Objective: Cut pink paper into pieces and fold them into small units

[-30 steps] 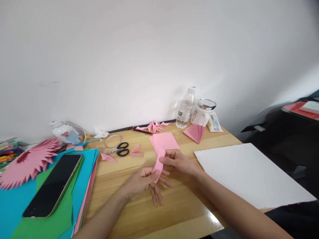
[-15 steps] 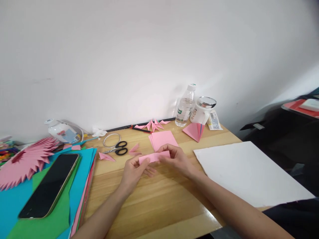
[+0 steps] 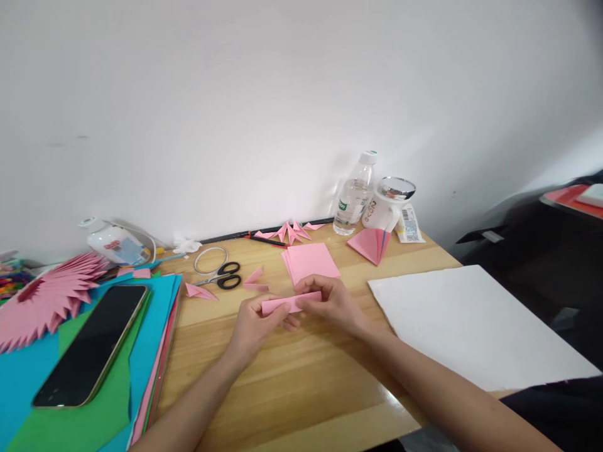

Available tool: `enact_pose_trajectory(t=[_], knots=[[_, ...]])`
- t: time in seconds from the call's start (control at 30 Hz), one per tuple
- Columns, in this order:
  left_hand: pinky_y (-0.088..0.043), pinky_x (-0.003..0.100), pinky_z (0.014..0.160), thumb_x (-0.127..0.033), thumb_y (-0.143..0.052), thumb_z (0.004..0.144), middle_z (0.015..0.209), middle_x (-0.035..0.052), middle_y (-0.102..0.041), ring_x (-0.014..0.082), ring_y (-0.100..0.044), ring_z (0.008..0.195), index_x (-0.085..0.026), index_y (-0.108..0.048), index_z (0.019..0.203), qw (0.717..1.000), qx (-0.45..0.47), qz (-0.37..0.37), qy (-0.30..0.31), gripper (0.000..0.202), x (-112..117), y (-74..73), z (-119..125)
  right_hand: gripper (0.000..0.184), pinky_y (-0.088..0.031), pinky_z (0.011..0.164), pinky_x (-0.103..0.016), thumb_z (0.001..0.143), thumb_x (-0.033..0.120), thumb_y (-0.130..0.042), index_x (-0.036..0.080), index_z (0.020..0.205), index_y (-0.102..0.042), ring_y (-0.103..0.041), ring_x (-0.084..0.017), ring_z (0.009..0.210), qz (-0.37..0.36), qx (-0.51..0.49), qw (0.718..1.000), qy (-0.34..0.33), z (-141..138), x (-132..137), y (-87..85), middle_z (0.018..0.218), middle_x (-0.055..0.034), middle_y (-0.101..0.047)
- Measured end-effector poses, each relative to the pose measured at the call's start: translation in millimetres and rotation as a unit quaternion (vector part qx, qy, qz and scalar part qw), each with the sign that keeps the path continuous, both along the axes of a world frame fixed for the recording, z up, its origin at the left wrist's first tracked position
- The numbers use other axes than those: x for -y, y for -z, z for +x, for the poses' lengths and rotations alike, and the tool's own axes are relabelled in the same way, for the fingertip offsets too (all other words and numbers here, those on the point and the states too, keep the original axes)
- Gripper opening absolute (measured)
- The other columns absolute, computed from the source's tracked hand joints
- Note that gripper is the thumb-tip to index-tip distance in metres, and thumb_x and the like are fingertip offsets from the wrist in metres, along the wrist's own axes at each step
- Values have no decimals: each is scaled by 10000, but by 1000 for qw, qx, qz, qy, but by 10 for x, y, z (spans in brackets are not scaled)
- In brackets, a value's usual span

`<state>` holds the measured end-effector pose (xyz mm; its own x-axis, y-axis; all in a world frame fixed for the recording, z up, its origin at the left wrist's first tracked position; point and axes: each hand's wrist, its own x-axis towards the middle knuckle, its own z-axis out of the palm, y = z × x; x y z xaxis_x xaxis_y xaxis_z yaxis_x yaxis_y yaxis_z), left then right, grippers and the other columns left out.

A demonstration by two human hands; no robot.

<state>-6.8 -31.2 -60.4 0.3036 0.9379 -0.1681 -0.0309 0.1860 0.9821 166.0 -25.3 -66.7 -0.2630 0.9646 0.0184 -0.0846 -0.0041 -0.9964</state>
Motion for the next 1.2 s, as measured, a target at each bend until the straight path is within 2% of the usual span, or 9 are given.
enact_pose_trajectory(t=[0.1,0.17,0.27,0.43,0.57,0.77,0.93,1.13,1.2], knots=[[-553,282,560,-364,-694,690,673,63,-717,184,-669,572,-112,-685,755,1000,-10,9,18,260,6,0,-8,280,-429,594,-260,647,370,-736,139,738,-607,-531,-103,575,-75,-40,995,-59,25,-15,-23,618,11,-595],[-553,283,562,-363,-687,698,654,61,-713,185,-669,570,-111,-685,753,1000,-15,9,18,258,5,-6,-8,283,-433,603,-259,632,373,-746,143,733,-617,-537,-103,587,-91,-41,993,-59,31,-18,-50,635,12,-604],[-554,292,568,-367,-698,684,664,63,-716,193,-674,580,-116,-677,762,1000,-15,7,10,263,3,-23,-2,281,-428,602,-252,625,378,-748,145,732,-632,-530,-99,598,-80,-16,996,-42,22,-5,-101,660,12,-605],[-558,305,586,-369,-711,667,691,81,-723,201,-682,594,-121,-650,729,1000,-13,-7,16,262,25,-40,7,274,-413,585,-250,664,385,-711,133,651,-605,-516,-101,583,-69,8,995,-72,7,34,-174,626,1,-594],[-564,314,588,-323,-698,661,634,57,-709,198,-677,577,-136,-621,685,1000,-23,6,-7,204,41,-51,26,248,-430,586,-259,670,371,-692,140,668,-602,-529,-109,582,-66,22,996,-58,-10,27,-134,635,-2,-603],[-575,322,585,-279,-688,626,613,15,-676,201,-672,587,-147,-620,665,997,-56,25,-53,154,34,-69,58,135,-421,585,-246,704,278,-638,148,712,-606,-552,-124,621,23,101,994,21,-37,21,20,688,-9,-630],[-575,293,599,-293,-714,604,625,23,-685,182,-664,586,-134,-670,658,996,-69,16,-63,174,17,-87,40,135,-448,654,-269,770,267,-583,146,804,-633,-587,-159,723,101,116,988,-17,-40,59,36,789,-53,-666],[-576,307,589,-294,-712,593,595,20,-681,191,-665,574,-142,-661,623,996,-57,4,-73,163,22,-94,34,101,-436,605,-252,704,216,-623,168,786,-588,-559,-134,670,106,143,983,45,-56,50,57,754,-19,-641],[-575,314,595,-301,-720,584,594,23,-681,194,-666,575,-145,-654,606,996,-54,4,-75,171,26,-94,36,75,-433,582,-249,712,223,-620,169,751,-584,-555,-129,640,102,139,984,46,-67,59,54,712,-17,-635]])
